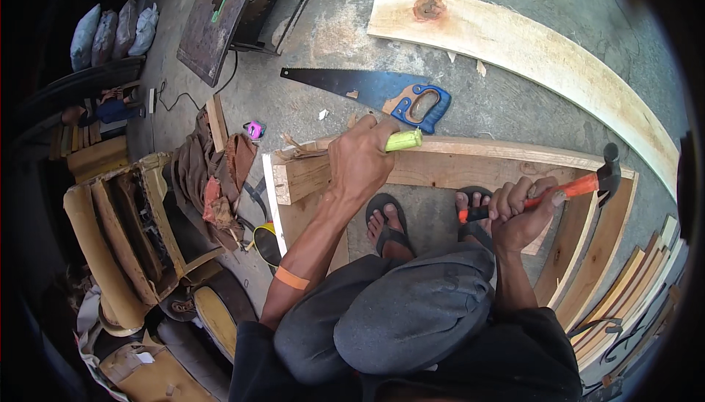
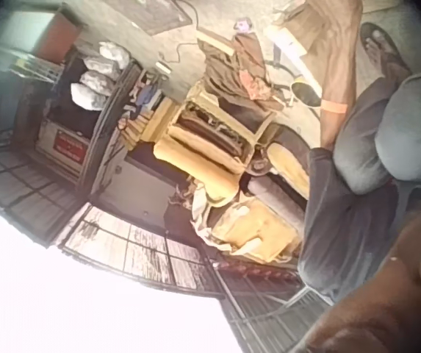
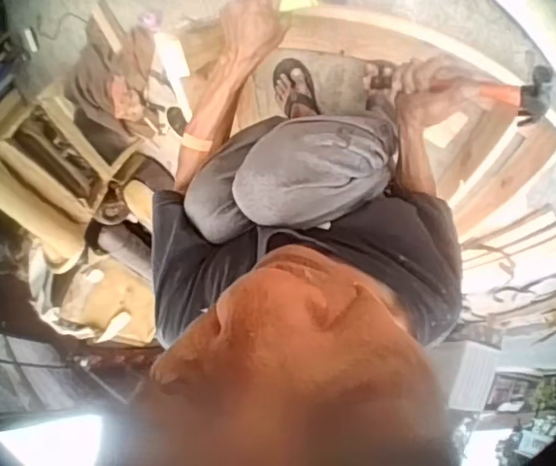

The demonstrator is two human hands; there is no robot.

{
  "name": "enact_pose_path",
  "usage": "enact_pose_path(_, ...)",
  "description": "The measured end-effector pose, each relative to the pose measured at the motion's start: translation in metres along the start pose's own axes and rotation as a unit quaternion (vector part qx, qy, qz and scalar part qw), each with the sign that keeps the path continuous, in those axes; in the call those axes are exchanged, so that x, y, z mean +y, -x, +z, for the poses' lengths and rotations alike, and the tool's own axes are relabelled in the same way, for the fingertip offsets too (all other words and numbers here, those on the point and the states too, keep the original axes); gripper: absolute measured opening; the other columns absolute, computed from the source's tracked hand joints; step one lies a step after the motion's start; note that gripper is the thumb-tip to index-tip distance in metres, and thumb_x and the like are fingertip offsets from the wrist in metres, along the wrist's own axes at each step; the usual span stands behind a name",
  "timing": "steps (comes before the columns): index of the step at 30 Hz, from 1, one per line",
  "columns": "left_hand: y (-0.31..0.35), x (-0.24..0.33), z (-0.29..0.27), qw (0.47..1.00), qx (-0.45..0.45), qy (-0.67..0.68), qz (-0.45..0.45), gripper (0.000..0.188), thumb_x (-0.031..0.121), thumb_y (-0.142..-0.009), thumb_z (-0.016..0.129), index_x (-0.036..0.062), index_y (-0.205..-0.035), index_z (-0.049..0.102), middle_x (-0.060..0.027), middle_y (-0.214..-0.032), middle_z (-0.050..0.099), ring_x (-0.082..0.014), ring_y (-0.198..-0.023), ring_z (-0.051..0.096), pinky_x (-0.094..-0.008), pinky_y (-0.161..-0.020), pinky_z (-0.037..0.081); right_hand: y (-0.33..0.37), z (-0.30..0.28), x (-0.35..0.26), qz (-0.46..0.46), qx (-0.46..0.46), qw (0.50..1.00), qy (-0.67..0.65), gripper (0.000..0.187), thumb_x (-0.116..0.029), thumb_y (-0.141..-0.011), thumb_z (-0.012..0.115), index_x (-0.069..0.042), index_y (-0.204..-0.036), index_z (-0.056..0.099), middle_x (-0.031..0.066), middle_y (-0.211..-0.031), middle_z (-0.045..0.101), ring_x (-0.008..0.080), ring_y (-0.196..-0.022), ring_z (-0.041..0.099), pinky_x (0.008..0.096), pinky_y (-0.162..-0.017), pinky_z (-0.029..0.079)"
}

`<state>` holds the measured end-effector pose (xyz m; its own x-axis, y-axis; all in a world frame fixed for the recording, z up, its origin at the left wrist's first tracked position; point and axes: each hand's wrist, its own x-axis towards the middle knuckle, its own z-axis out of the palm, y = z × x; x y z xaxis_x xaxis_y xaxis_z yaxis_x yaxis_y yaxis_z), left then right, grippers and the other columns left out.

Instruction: The person assembles a wooden frame by fitting planks together and securing them with a hammer and a green cylindrical tool. They then position a large curved wooden board onto the frame and slide it across a table saw surface.

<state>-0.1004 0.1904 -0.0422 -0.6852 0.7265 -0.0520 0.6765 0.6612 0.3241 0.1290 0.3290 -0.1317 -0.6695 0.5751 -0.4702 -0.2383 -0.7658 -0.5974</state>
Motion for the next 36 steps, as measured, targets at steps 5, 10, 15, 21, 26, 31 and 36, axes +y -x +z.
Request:
enact_pose_path(5, -0.003, -0.011, 0.003, 0.999, -0.009, -0.027, 0.027, 0.021, 0.004, -0.073, 0.074, 0.0146, -0.092, 0.074, -0.008, -0.075, 0.061, -0.0293, -0.066, 0.066, -0.0416, -0.059, 0.051, 0.003, 0.007, 0.018, 0.001, -0.061, 0.854, 0.516, 0.045, -0.044, -0.106, 0.051, -0.009, -0.133, 0.059, 0.0074, -0.086, 0.064, 0.0189, -0.072, 0.063, 0.0354, -0.068, 0.054)
enact_pose_path(10, 0.021, -0.017, -0.006, 0.989, -0.092, 0.0, 0.116, 0.026, 0.003, -0.064, 0.073, 0.0131, -0.087, 0.07, -0.0073, -0.073, 0.055, -0.0303, -0.067, 0.064, -0.0441, -0.059, 0.05, 0.013, 0.024, -0.019, 0.03, -0.017, 0.989, 0.147, 0.036, -0.035, -0.109, 0.049, -0.005, -0.09, 0.05, -0.0033, -0.059, 0.042, 0.0035, -0.05, 0.039, 0.0241, -0.053, 0.045)
enact_pose_path(15, 0.022, -0.021, -0.013, 0.975, -0.146, -0.003, 0.166, 0.025, 0.004, -0.063, 0.073, 0.0125, -0.087, 0.068, -0.0066, -0.074, 0.056, -0.0301, -0.067, 0.065, -0.0439, -0.057, 0.05, 0.017, 0.022, -0.018, 0.037, -0.047, 0.974, 0.22, 0.037, -0.037, -0.107, 0.053, -0.004, -0.091, 0.052, -0.0047, -0.061, 0.045, 0.0028, -0.05, 0.039, 0.0236, -0.044, 0.037)
enact_pose_path(21, -0.005, -0.011, -0.007, 0.998, -0.028, 0.013, 0.053, 0.021, 0.003, -0.067, 0.071, 0.0123, -0.086, 0.069, -0.0072, -0.073, 0.057, -0.0315, -0.063, 0.063, -0.0443, -0.055, 0.048, 0.015, 0.03, -0.024, 0.072, -0.056, 0.966, 0.243, 0.037, -0.038, -0.106, 0.057, -0.001, -0.1, 0.061, -0.0033, -0.065, 0.051, 0.002, -0.05, 0.04, 0.0214, -0.046, 0.034)
enact_pose_path(26, -0.023, -0.004, 0.003, 0.997, 0.071, -0.004, -0.011, 0.017, 0.005, -0.071, 0.072, 0.013, -0.086, 0.071, -0.0071, -0.072, 0.06, -0.0319, -0.063, 0.064, -0.0446, -0.055, 0.047, 0.003, 0.03, -0.03, 0.037, -0.066, 0.974, 0.213, 0.037, -0.038, -0.105, 0.058, -0.001, -0.098, 0.059, -0.0025, -0.064, 0.053, 0.0016, -0.051, 0.042, 0.0212, -0.045, 0.032)
enact_pose_path(31, -0.046, -0.014, -0.002, 0.98, 0.196, 0.027, -0.026, 0.01, 0.005, -0.077, 0.07, 0.0104, -0.085, 0.071, -0.0108, -0.073, 0.063, -0.0322, -0.064, 0.065, -0.0418, -0.058, 0.05, -0.006, 0.019, -0.036, 0.012, -0.071, 0.958, 0.277, 0.033, -0.035, -0.106, 0.057, -0.004, -0.096, 0.053, -0.0034, -0.061, 0.049, 0.0023, -0.046, 0.04, 0.0209, -0.042, 0.031)
enact_pose_path(36, -0.06, -0.015, -0.019, 0.973, 0.194, 0.092, -0.091, 0.012, 0.004, -0.078, 0.071, 0.0091, -0.089, 0.07, -0.0127, -0.074, 0.064, -0.0327, -0.061, 0.064, -0.0413, -0.058, 0.05, -0.004, 0.014, -0.042, 0.018, -0.065, 0.965, 0.251, 0.032, -0.035, -0.105, 0.059, -0.005, -0.097, 0.052, -0.0046, -0.061, 0.048, 0.0018, -0.046, 0.039, 0.0206, -0.04, 0.029)
